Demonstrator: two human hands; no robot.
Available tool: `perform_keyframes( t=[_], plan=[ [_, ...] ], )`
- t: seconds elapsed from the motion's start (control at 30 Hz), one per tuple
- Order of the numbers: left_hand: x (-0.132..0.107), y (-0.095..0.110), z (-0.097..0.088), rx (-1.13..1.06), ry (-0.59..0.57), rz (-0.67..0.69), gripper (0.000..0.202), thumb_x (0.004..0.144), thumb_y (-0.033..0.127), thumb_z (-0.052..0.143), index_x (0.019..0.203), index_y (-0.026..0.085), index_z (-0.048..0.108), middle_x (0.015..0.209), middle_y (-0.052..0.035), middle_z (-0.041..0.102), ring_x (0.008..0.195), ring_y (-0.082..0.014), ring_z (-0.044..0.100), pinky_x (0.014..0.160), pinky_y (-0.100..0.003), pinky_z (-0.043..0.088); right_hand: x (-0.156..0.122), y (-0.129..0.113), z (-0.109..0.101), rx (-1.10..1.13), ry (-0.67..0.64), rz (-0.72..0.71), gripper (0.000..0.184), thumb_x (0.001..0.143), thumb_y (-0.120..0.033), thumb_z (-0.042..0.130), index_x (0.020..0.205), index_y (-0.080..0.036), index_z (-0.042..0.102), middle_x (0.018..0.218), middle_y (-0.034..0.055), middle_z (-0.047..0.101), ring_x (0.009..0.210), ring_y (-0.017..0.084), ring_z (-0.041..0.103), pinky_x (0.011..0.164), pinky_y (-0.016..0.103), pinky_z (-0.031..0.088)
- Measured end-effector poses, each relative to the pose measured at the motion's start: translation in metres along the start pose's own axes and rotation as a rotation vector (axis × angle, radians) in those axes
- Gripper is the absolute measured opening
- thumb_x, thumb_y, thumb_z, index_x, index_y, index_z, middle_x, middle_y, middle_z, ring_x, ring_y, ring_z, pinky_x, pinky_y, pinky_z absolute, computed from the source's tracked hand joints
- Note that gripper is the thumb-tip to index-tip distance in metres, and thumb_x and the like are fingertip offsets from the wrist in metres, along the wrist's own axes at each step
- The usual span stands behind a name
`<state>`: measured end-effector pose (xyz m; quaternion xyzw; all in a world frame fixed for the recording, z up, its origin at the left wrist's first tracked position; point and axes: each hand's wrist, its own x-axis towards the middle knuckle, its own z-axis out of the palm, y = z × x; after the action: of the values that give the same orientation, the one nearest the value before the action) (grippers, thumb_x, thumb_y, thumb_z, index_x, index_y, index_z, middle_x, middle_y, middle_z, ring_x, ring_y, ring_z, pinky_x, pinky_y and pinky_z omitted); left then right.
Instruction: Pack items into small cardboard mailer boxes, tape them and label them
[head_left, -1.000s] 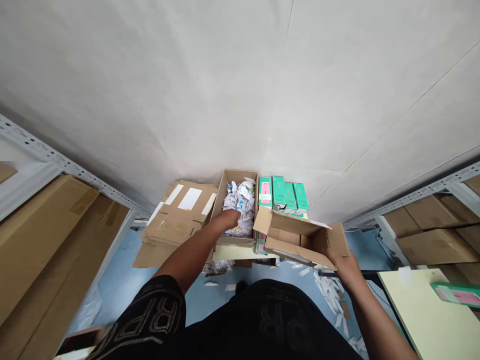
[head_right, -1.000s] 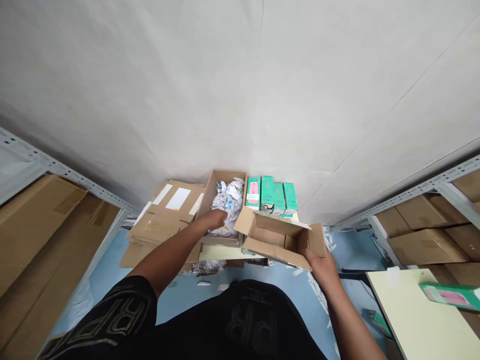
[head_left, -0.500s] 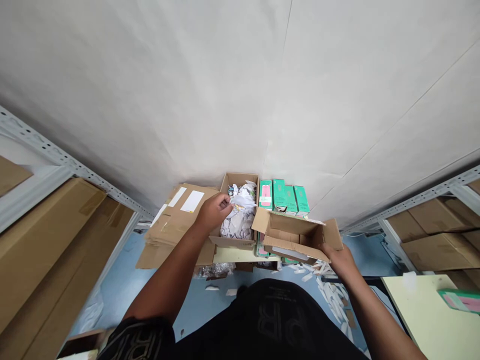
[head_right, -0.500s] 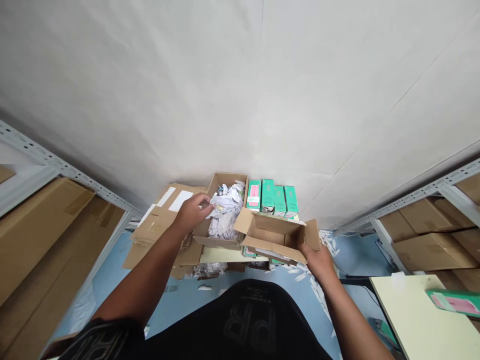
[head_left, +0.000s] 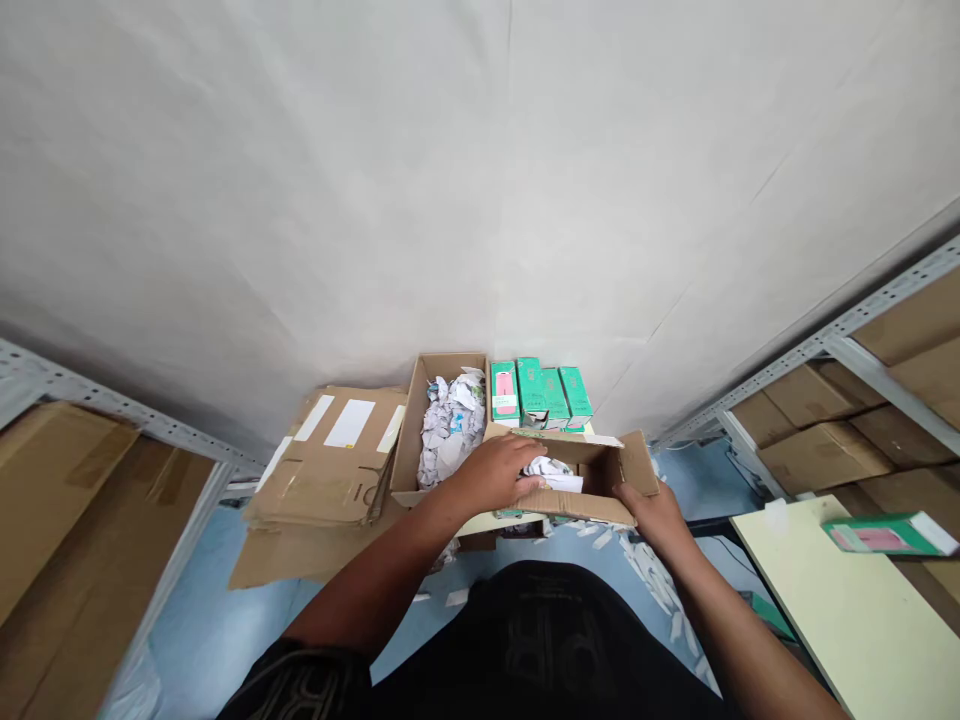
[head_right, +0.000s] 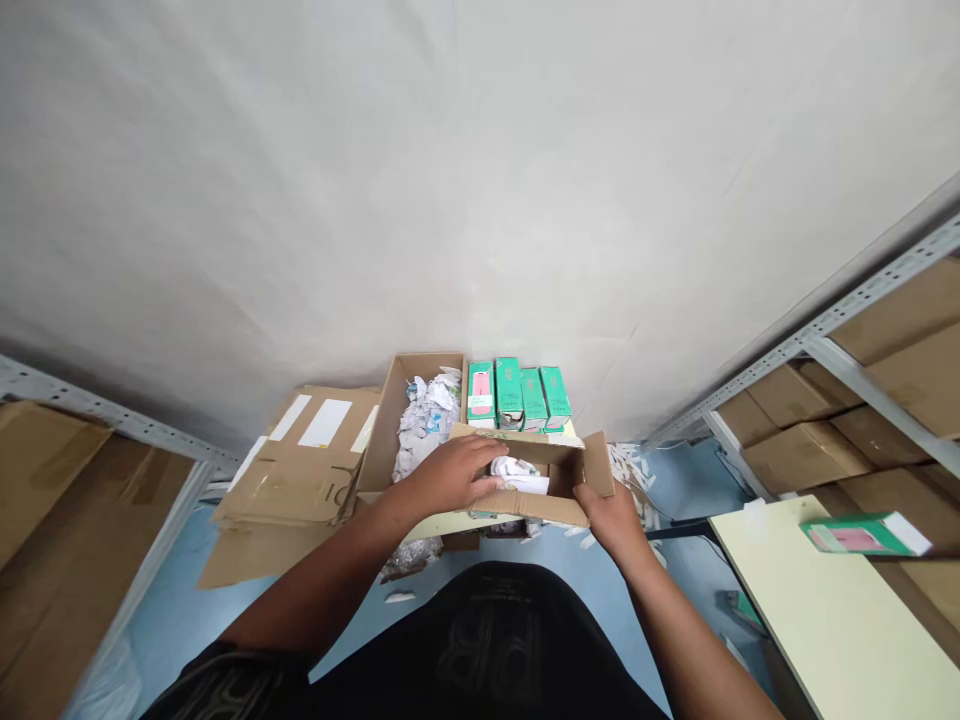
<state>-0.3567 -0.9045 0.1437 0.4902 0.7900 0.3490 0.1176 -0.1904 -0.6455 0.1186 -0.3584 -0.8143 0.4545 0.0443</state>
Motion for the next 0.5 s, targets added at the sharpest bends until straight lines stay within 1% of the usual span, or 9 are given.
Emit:
perform_keyframes(
  t=[0.03,0.07,0.13,0.2,0.23,0.3,0.37,0.43,0.5],
  plan=[
    [-0.001,-0.002,0.002,-0.028,0.038,0.004,0.038,0.088,0.034,0.069,0.126,0.028,0.069,0.133,-0.0091,0.067,0.129,-0.0319,0.056,0.115,-0.05,0.04,-0.002,0.003,-0.002,0.017,0.009,0.007,0.029,0.069,-0.044,0.065,0.082,-0.019,0.072,0.078,0.007,0.075,0.073,0.027,0.068,0.057,0.031,0.046],
    [-0.002,-0.003,0.004,-0.048,0.104,0.002,0.037,0.089,0.035,0.068,0.125,0.028,0.069,0.135,-0.0091,0.066,0.132,-0.0318,0.054,0.118,-0.051,0.038,-0.004,0.006,-0.004,0.039,0.024,0.02,0.031,0.068,-0.044,0.065,0.084,-0.019,0.072,0.079,0.0074,0.075,0.073,0.027,0.067,0.057,0.031,0.046],
    [-0.003,-0.006,0.011,-0.072,0.281,-0.039,0.037,0.089,0.034,0.067,0.125,0.027,0.067,0.137,-0.0106,0.063,0.136,-0.0314,0.051,0.12,-0.052,0.035,-0.009,0.013,-0.01,0.085,0.074,0.068,0.034,0.067,-0.045,0.065,0.085,-0.018,0.072,0.079,0.0081,0.074,0.073,0.027,0.067,0.057,0.032,0.046],
    [-0.001,-0.007,0.023,-0.117,0.42,-0.126,0.048,0.086,0.033,0.068,0.133,0.024,0.061,0.142,-0.0129,0.057,0.138,-0.0308,0.048,0.121,-0.05,0.035,-0.016,0.021,-0.018,0.123,0.143,0.106,0.035,0.065,-0.047,0.066,0.084,-0.018,0.072,0.08,0.0083,0.074,0.074,0.028,0.067,0.057,0.032,0.047],
    [0.002,-0.007,0.03,-0.158,0.452,-0.179,0.058,0.085,0.034,0.07,0.139,0.023,0.055,0.145,-0.0137,0.053,0.14,-0.0306,0.047,0.121,-0.049,0.035,-0.02,0.024,-0.023,0.139,0.178,0.119,0.035,0.064,-0.047,0.066,0.083,-0.018,0.071,0.081,0.0083,0.074,0.075,0.028,0.067,0.058,0.032,0.048],
    [0.01,-0.005,0.046,-0.285,0.427,-0.27,0.076,0.082,0.036,0.072,0.15,0.022,0.042,0.151,-0.0143,0.047,0.141,-0.0301,0.046,0.119,-0.045,0.037,-0.03,0.032,-0.033,0.166,0.229,0.134,0.034,0.065,-0.048,0.066,0.082,-0.019,0.07,0.08,0.0078,0.074,0.077,0.028,0.067,0.058,0.032,0.048],
    [0.023,0.002,0.062,-0.458,0.336,-0.33,0.087,0.082,0.039,0.072,0.157,0.025,0.03,0.155,-0.0134,0.045,0.138,-0.0289,0.051,0.114,-0.041,0.043,-0.038,0.042,-0.042,0.196,0.261,0.158,0.033,0.065,-0.05,0.065,0.078,-0.02,0.068,0.077,0.0071,0.073,0.076,0.028,0.068,0.058,0.032,0.048],
    [0.038,0.014,0.079,-0.645,0.263,-0.371,0.092,0.083,0.04,0.071,0.16,0.028,0.022,0.153,-0.0119,0.05,0.13,-0.0267,0.059,0.106,-0.037,0.049,-0.046,0.053,-0.053,0.24,0.293,0.177,0.032,0.065,-0.051,0.065,0.076,-0.021,0.066,0.075,0.0068,0.072,0.076,0.029,0.068,0.059,0.032,0.049],
    [0.054,0.031,0.097,-0.805,0.243,-0.418,0.093,0.083,0.041,0.068,0.161,0.029,0.019,0.145,-0.0105,0.059,0.12,-0.0252,0.065,0.099,-0.036,0.054,-0.051,0.068,-0.067,0.283,0.329,0.187,0.032,0.066,-0.052,0.065,0.077,-0.021,0.066,0.077,0.0072,0.073,0.076,0.029,0.068,0.061,0.033,0.051]
  ],
)
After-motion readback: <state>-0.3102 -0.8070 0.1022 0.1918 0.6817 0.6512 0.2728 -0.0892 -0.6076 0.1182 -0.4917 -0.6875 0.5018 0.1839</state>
